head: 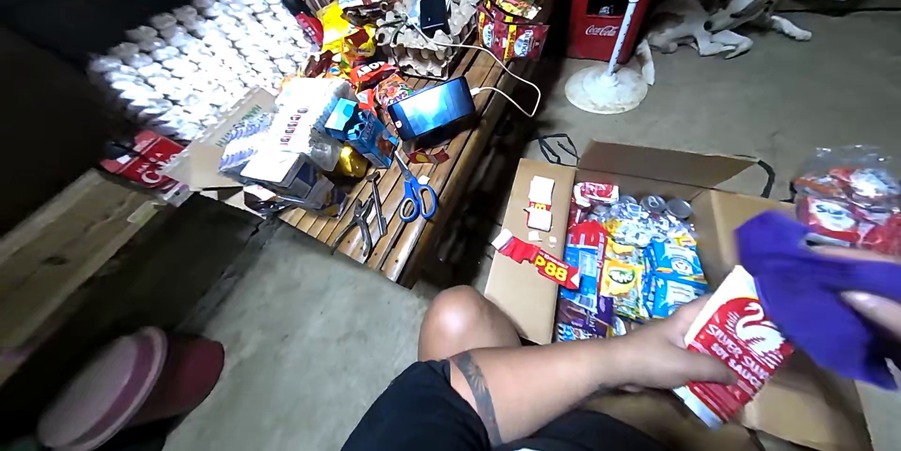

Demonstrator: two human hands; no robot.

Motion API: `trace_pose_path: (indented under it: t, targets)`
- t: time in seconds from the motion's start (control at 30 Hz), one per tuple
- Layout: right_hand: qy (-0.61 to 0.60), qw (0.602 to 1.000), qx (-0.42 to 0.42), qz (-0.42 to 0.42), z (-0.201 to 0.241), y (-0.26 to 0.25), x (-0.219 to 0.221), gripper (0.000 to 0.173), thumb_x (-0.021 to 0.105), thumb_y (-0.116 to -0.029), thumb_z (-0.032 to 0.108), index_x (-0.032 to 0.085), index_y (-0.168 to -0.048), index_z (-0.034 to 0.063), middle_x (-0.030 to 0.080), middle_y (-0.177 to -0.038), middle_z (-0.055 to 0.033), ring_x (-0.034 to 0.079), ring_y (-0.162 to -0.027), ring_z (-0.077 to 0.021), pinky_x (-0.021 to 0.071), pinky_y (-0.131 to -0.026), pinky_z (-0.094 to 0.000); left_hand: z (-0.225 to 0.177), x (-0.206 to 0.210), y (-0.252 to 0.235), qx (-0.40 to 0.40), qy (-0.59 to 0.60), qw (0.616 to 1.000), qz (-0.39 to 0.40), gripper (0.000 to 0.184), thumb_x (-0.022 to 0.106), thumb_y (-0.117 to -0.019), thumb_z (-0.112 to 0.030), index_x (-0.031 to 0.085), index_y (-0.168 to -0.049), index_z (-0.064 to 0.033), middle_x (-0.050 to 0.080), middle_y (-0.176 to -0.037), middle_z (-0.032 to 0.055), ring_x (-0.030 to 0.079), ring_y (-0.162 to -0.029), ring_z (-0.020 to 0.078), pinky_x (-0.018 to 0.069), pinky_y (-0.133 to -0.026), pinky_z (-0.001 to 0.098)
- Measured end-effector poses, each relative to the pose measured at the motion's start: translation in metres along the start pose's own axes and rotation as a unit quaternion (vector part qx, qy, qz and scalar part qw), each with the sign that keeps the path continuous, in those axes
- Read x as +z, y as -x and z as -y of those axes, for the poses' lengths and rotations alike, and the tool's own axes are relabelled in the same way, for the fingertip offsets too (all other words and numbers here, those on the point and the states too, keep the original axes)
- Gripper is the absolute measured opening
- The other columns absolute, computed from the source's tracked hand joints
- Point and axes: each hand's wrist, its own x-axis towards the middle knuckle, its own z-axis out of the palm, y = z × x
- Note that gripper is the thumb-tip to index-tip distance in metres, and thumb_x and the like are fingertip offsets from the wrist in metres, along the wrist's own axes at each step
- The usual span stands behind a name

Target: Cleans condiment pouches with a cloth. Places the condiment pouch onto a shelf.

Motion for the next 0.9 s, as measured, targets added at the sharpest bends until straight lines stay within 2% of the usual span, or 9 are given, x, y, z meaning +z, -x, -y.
trace_pose_path:
  t: [0.07,0.1,0.17,0.27,0.33,0.43,0.5,0.6,0.9]
  targets:
    - [0.039,0.991,0.032,0.127,-0.014,0.002,0.002,0.066,0.072,-0.0861,0.044,0.056,-0.137,0.0067,0.069,-0.121,0.0069,0.064,-0.108,0.0005,0.0539,-0.096,-0.0232,-0.001,0.002,0.0,-0.003,-0.016,1.0,0.016,0.081,0.05,-0.0904,0.013,0.011,-0.16,-0.0002,0.044,-0.147,0.0266,0.057,-0.125,0.0243,0.0481,-0.105,0.0414]
    - [0.055,0.987,0.051,0.143,-0.016,0.002,0.009,0.072,0.076,-0.0802,0.045,0.055,-0.138,0.0064,0.07,-0.119,0.0056,0.066,-0.105,0.0004,0.0552,-0.093,-0.0224,-0.001,0.003,0.001,-0.005,-0.024,0.999,0.02,0.081,0.051,-0.0905,0.014,0.011,-0.16,0.0008,0.043,-0.149,0.0273,0.055,-0.127,0.0253,0.0466,-0.107,0.0418]
    - [0.087,0.986,0.064,0.13,-0.027,0.002,0.017,0.077,0.083,-0.0693,0.045,0.06,-0.133,0.0088,0.072,-0.112,0.0031,0.068,-0.099,-0.0017,0.0572,-0.089,-0.0239,0.004,0.004,0.0,-0.009,-0.03,0.999,0.021,0.082,0.053,-0.0896,0.013,0.012,-0.16,0.0016,0.044,-0.148,0.0282,0.055,-0.127,0.0259,0.0461,-0.108,0.0422]
    - [0.118,0.988,0.041,0.087,-0.037,-0.002,0.017,0.073,0.084,-0.064,0.048,0.064,-0.123,0.0113,0.072,-0.105,0.0038,0.068,-0.094,-0.0012,0.0573,-0.085,-0.0234,-0.006,0.008,0.001,-0.019,-0.028,0.999,0.008,0.083,0.053,-0.0887,0.013,0.01,-0.159,0.0037,0.044,-0.146,0.0287,0.057,-0.125,0.0218,0.0468,-0.106,0.0375]
    - [0.119,0.991,0.022,0.055,-0.044,-0.004,0.021,0.07,0.085,-0.0646,0.05,0.065,-0.12,0.0124,0.072,-0.103,0.0055,0.068,-0.093,0.0,0.0573,-0.084,-0.0223,-0.021,0.014,0.004,-0.044,-0.037,0.998,-0.006,0.084,0.051,-0.0897,0.012,0.005,-0.159,0.0044,0.04,-0.149,0.0294,0.055,-0.125,0.0198,0.0458,-0.105,0.0342]
    - [0.124,0.992,0.026,0.011,-0.051,-0.004,0.028,0.066,0.084,-0.0661,0.051,0.065,-0.117,0.0132,0.072,-0.101,0.0047,0.068,-0.093,-0.0013,0.0575,-0.083,-0.0247,0.001,0.002,-0.007,-0.036,-0.017,0.999,-0.001,0.085,0.053,-0.0909,0.008,0.004,-0.16,-0.0004,0.043,-0.146,0.0287,0.058,-0.123,0.0246,0.0483,-0.104,0.041]
    - [0.138,0.99,0.039,-0.004,-0.051,-0.003,0.034,0.065,0.082,-0.067,0.05,0.065,-0.116,0.0115,0.072,-0.1,0.0029,0.068,-0.092,-0.0026,0.0575,-0.083,-0.0266,0.008,-0.001,-0.012,-0.043,-0.009,0.999,-0.002,0.087,0.054,-0.0914,0.007,0.002,-0.16,-0.0028,0.044,-0.146,0.0275,0.058,-0.122,0.0245,0.049,-0.103,0.0415]
    - [0.164,0.985,0.049,-0.009,-0.049,-0.002,0.039,0.065,0.079,-0.069,0.047,0.065,-0.118,0.0074,0.072,-0.102,-0.0026,0.067,-0.094,-0.0068,0.0562,-0.085,-0.0329,0.01,-0.001,-0.013,-0.053,-0.005,0.999,-0.004,0.087,0.054,-0.0909,0.006,0.003,-0.161,-0.0042,0.043,-0.147,0.0264,0.057,-0.124,0.0238,0.0482,-0.104,0.0414]
    - [0.202,0.977,0.047,-0.048,-0.055,-0.003,0.048,0.061,0.073,-0.0767,0.047,0.065,-0.119,0.0039,0.072,-0.102,-0.0111,0.069,-0.094,-0.0183,0.055,-0.084,-0.0469,0.007,0.0,-0.013,-0.069,-0.003,0.998,-0.01,0.086,0.052,-0.0932,0.005,-0.001,-0.161,-0.0056,0.042,-0.149,0.0268,0.056,-0.125,0.0241,0.0472,-0.105,0.0409]
